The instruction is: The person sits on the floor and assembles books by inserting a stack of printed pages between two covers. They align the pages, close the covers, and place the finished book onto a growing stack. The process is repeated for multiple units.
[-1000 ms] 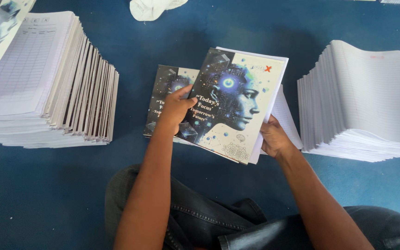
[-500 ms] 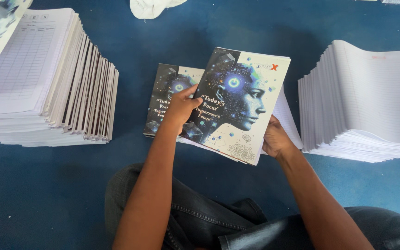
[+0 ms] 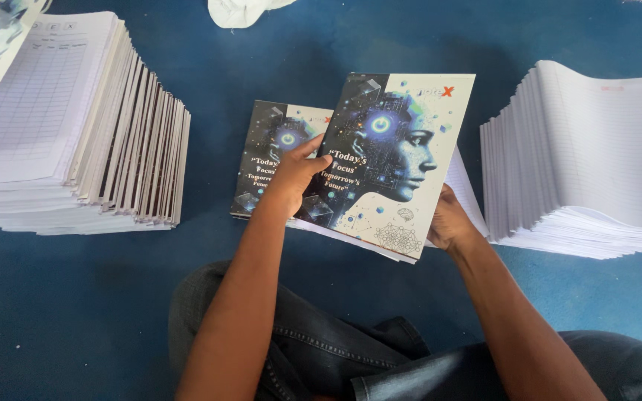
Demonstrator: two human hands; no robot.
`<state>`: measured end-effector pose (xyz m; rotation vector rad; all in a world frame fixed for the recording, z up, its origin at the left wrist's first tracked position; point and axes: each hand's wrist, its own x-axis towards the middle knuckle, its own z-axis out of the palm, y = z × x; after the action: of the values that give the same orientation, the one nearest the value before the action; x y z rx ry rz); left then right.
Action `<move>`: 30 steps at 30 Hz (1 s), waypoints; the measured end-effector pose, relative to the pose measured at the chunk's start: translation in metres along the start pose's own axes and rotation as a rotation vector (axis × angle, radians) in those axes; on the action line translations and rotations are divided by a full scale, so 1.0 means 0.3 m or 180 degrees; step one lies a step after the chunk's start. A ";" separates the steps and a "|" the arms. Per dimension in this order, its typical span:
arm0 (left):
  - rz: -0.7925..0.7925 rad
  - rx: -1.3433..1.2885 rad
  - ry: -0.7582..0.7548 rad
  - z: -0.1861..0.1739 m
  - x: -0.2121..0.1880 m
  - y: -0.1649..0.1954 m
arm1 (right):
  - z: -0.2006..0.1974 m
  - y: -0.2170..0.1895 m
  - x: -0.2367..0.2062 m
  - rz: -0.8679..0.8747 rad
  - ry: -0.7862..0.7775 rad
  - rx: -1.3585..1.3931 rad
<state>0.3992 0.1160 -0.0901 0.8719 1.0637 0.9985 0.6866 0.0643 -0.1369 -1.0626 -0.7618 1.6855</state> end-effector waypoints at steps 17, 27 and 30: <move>-0.0427 -0.0127 -0.0095 -0.025 0.049 -0.100 | 0.025 -0.044 -0.011 -0.0034 0.0063 -0.0267; -0.0168 -0.0310 0.0228 0.014 0.097 -0.149 | 0.023 -0.070 -0.012 -0.0261 0.0253 -0.0505; -0.0152 -0.0344 0.0308 0.020 0.089 -0.150 | 0.000 -0.038 -0.002 -0.0950 -0.0105 -0.0461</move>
<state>0.4194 0.1265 -0.1377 0.7131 1.0968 1.0567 0.6912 0.0677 -0.1268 -0.9665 -1.0233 1.4131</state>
